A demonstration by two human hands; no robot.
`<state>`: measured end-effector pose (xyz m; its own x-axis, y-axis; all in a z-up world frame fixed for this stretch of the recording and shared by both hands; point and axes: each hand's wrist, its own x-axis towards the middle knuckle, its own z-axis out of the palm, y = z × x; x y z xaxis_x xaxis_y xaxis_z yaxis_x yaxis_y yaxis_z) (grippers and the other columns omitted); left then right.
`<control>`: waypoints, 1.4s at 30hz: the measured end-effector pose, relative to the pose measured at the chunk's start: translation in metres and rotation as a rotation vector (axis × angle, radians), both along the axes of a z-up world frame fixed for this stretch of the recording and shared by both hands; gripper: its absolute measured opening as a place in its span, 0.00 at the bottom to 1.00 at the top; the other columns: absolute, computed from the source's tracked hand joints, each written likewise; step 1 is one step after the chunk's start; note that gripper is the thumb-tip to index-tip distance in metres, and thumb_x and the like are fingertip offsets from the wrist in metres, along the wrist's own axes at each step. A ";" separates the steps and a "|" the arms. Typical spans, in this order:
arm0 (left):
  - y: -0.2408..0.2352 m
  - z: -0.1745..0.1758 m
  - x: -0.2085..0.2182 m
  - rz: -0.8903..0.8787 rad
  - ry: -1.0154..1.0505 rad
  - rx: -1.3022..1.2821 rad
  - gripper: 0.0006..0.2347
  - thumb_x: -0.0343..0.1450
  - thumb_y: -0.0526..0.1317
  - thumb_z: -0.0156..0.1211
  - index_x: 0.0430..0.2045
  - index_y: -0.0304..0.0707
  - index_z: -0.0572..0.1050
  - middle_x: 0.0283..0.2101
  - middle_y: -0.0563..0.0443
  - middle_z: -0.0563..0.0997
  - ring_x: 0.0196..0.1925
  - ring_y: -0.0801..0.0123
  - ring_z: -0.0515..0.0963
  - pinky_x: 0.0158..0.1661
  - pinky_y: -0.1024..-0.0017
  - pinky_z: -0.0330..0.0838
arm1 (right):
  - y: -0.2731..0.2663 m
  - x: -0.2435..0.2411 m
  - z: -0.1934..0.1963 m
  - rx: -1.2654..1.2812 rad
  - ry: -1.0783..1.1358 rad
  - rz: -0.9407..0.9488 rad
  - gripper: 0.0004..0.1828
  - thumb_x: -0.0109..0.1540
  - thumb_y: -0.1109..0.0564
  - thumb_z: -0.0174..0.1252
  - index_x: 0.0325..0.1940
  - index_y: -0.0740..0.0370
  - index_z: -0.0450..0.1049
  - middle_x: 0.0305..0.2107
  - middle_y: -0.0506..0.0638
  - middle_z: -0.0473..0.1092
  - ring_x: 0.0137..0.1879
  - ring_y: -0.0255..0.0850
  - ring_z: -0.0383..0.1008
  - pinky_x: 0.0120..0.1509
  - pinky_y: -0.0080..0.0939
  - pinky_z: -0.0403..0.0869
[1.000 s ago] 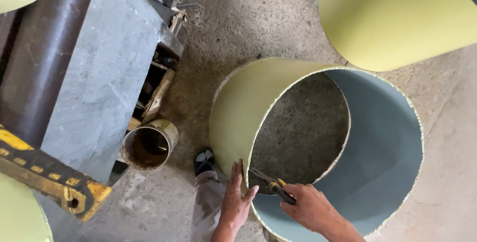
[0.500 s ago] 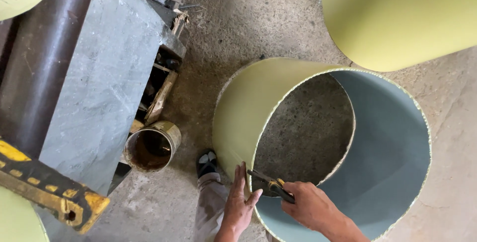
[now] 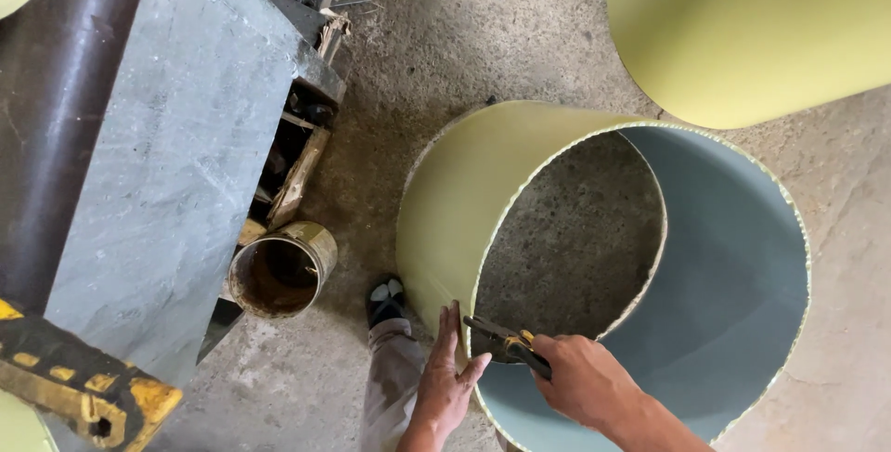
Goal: Using a hammer to adjust or shape the edges of painted metal cylindrical components in a fabrication workshop.
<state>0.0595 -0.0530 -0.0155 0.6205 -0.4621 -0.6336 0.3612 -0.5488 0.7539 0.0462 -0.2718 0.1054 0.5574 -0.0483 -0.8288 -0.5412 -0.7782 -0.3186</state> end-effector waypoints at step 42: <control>-0.004 0.004 0.008 0.050 0.235 -0.045 0.45 0.67 0.50 0.67 0.75 0.55 0.40 0.80 0.48 0.43 0.81 0.61 0.43 0.74 0.64 0.47 | -0.057 0.001 -0.084 0.161 0.043 0.182 0.20 0.56 0.55 0.63 0.51 0.59 0.70 0.40 0.55 0.75 0.52 0.52 0.77 0.58 0.49 0.76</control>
<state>0.0673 -0.0570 -0.0114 0.4817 -0.4653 -0.7427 0.5553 -0.4935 0.6694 0.0473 -0.3284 0.0214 0.5087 0.1847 -0.8409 -0.4123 -0.8052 -0.4263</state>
